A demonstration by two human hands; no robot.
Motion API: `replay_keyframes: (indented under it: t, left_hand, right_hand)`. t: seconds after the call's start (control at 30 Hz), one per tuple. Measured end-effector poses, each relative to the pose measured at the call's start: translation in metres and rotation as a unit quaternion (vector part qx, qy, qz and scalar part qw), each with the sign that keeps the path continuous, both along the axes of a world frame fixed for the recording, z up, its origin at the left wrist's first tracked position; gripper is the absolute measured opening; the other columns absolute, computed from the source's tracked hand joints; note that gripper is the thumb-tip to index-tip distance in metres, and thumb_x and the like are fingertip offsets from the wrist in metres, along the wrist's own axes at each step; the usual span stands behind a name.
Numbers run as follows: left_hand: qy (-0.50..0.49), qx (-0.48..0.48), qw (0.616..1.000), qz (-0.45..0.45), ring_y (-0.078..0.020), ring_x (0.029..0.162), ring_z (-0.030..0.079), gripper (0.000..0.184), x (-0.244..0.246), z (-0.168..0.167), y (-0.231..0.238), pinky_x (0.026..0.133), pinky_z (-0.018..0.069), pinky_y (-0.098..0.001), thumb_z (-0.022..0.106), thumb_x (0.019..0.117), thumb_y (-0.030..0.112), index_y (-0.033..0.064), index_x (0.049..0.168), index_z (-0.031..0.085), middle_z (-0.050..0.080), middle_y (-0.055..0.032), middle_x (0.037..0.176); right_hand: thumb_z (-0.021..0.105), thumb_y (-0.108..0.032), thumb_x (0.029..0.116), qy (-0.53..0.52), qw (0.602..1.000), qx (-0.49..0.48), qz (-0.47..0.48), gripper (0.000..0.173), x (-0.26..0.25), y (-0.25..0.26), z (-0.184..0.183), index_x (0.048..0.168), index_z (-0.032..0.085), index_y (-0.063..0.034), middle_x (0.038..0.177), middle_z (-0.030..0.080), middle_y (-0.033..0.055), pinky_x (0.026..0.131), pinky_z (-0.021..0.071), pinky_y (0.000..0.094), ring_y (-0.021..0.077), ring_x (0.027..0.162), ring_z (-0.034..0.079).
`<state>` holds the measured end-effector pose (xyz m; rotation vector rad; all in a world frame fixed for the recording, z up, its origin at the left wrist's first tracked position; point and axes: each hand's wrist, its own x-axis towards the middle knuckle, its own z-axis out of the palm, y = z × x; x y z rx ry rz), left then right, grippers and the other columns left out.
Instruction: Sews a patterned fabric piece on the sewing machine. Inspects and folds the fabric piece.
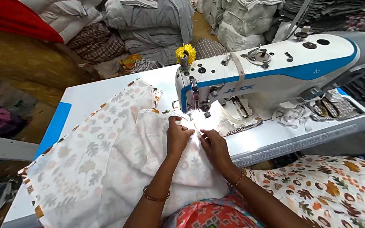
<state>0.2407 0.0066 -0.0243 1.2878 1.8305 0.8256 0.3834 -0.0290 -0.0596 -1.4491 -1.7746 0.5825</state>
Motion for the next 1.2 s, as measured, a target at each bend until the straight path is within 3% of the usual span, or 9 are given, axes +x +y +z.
replay_keyframes:
  t: [0.13, 0.23, 0.37, 0.57, 0.87, 0.97, 1.03, 1.1, 1.2]
  left_hand:
    - [0.117, 0.099, 0.988, -0.03, -0.0338, 0.08, 0.069, 0.068, 0.008, -0.005, -0.007, 0.071, 0.0564, -0.0536, 0.083, 0.0848, 0.012, -0.0005, 0.14, 0.046, 0.072, -0.0171, 0.096]
    - [0.243, 0.244, 0.937, -0.058, -0.0442, 0.1, 0.067, 0.047, 0.011, -0.028, -0.017, 0.086, 0.0497, -0.063, 0.079, 0.0867, 0.013, -0.0044, 0.127, 0.062, 0.07, -0.0228, 0.111]
    - [0.33, 0.284, 0.892, -0.12, -0.04, 0.114, 0.068, 0.021, 0.0, -0.049, -0.037, 0.096, 0.0266, -0.0866, 0.064, 0.0967, 0.024, 0.012, 0.106, 0.078, 0.075, -0.0054, 0.118]
    - [0.29, 0.229, 0.901, -0.227, -0.0384, 0.144, 0.046, 0.053, -0.039, -0.051, -0.046, 0.099, 0.0155, -0.0896, 0.048, 0.0979, 0.056, 0.0238, 0.133, 0.07, 0.059, 0.0083, 0.148]
    - [0.268, 0.211, 0.909, -0.238, -0.0395, 0.144, 0.044, 0.052, -0.048, -0.041, 0.005, 0.101, 0.0164, -0.0873, 0.063, 0.0914, 0.051, 0.0194, 0.132, 0.07, 0.061, 0.0037, 0.145]
    - [0.293, 0.279, 0.878, -0.256, -0.0414, 0.143, 0.045, 0.051, -0.054, -0.046, 0.019, 0.104, 0.0139, -0.0869, 0.063, 0.0904, 0.051, 0.0156, 0.126, 0.074, 0.063, -0.0024, 0.143]
    - [0.297, 0.355, 0.839, -0.284, -0.0433, 0.131, 0.057, 0.038, -0.05, -0.044, 0.004, 0.104, 0.0306, -0.081, 0.067, 0.0885, 0.042, 0.0105, 0.105, 0.08, 0.069, -0.0121, 0.131]
    - [0.278, 0.306, 0.846, -0.336, -0.0359, 0.106, 0.071, 0.024, -0.032, -0.023, -0.033, 0.089, 0.0559, -0.058, 0.072, 0.0862, 0.026, 0.0047, 0.094, 0.079, 0.074, -0.0158, 0.111]
    - [0.245, 0.065, 0.911, -0.324, -0.0355, 0.089, 0.074, 0.024, 0.003, 0.015, -0.081, 0.075, 0.0608, -0.0481, 0.063, 0.0947, 0.01, -0.0063, 0.11, 0.071, 0.069, -0.0237, 0.116]
  right_hand:
    - [0.065, -0.003, 0.0932, -0.095, 0.995, -0.009, 0.042, 0.018, -0.005, -0.003, 0.005, 0.105, 0.077, 0.003, 0.094, 0.068, 0.0187, 0.073, 0.0604, 0.0395, 0.0286, 0.081, 0.07]
    - [0.068, -0.002, 0.0903, -0.113, 0.992, 0.038, 0.037, 0.014, -0.006, -0.003, -0.002, 0.1, 0.076, 0.0047, 0.09, 0.068, 0.0192, 0.067, 0.0608, 0.0384, 0.0284, 0.074, 0.07]
    - [0.069, -0.001, 0.0883, -0.124, 0.988, 0.092, 0.028, 0.01, -0.008, -0.006, -0.008, 0.093, 0.075, 0.0052, 0.086, 0.067, 0.0182, 0.063, 0.0607, 0.0367, 0.0271, 0.069, 0.07]
    - [0.066, -0.002, 0.0894, -0.151, 0.984, 0.087, 0.026, 0.013, -0.013, -0.032, -0.005, 0.095, 0.075, 0.0052, 0.088, 0.069, 0.0183, 0.065, 0.062, 0.0357, 0.0271, 0.071, 0.072]
    - [0.069, 0.0, 0.0897, -0.157, 0.984, 0.081, 0.037, 0.013, -0.016, -0.002, -0.009, 0.099, 0.074, 0.0078, 0.091, 0.066, 0.0204, 0.063, 0.0612, 0.0376, 0.0286, 0.07, 0.07]
    - [0.068, 0.0, 0.091, -0.153, 0.986, 0.066, 0.025, 0.011, -0.02, 0.007, -0.006, 0.098, 0.073, 0.0079, 0.094, 0.066, 0.0214, 0.065, 0.0612, 0.0389, 0.0298, 0.073, 0.07]
    - [0.068, -0.001, 0.0901, -0.154, 0.984, 0.087, 0.021, 0.01, -0.019, 0.006, -0.009, 0.094, 0.073, 0.0065, 0.09, 0.066, 0.0197, 0.064, 0.0613, 0.0377, 0.0282, 0.071, 0.07]
    - [0.067, -0.003, 0.0902, -0.147, 0.984, 0.092, 0.028, 0.011, -0.017, 0.001, -0.009, 0.093, 0.073, 0.0065, 0.089, 0.068, 0.0197, 0.065, 0.0614, 0.0387, 0.0291, 0.073, 0.071]
    - [0.068, -0.001, 0.0887, -0.153, 0.982, 0.104, 0.023, 0.012, -0.016, -0.005, -0.013, 0.095, 0.075, 0.0067, 0.089, 0.068, 0.0189, 0.063, 0.0608, 0.0362, 0.0273, 0.07, 0.071]
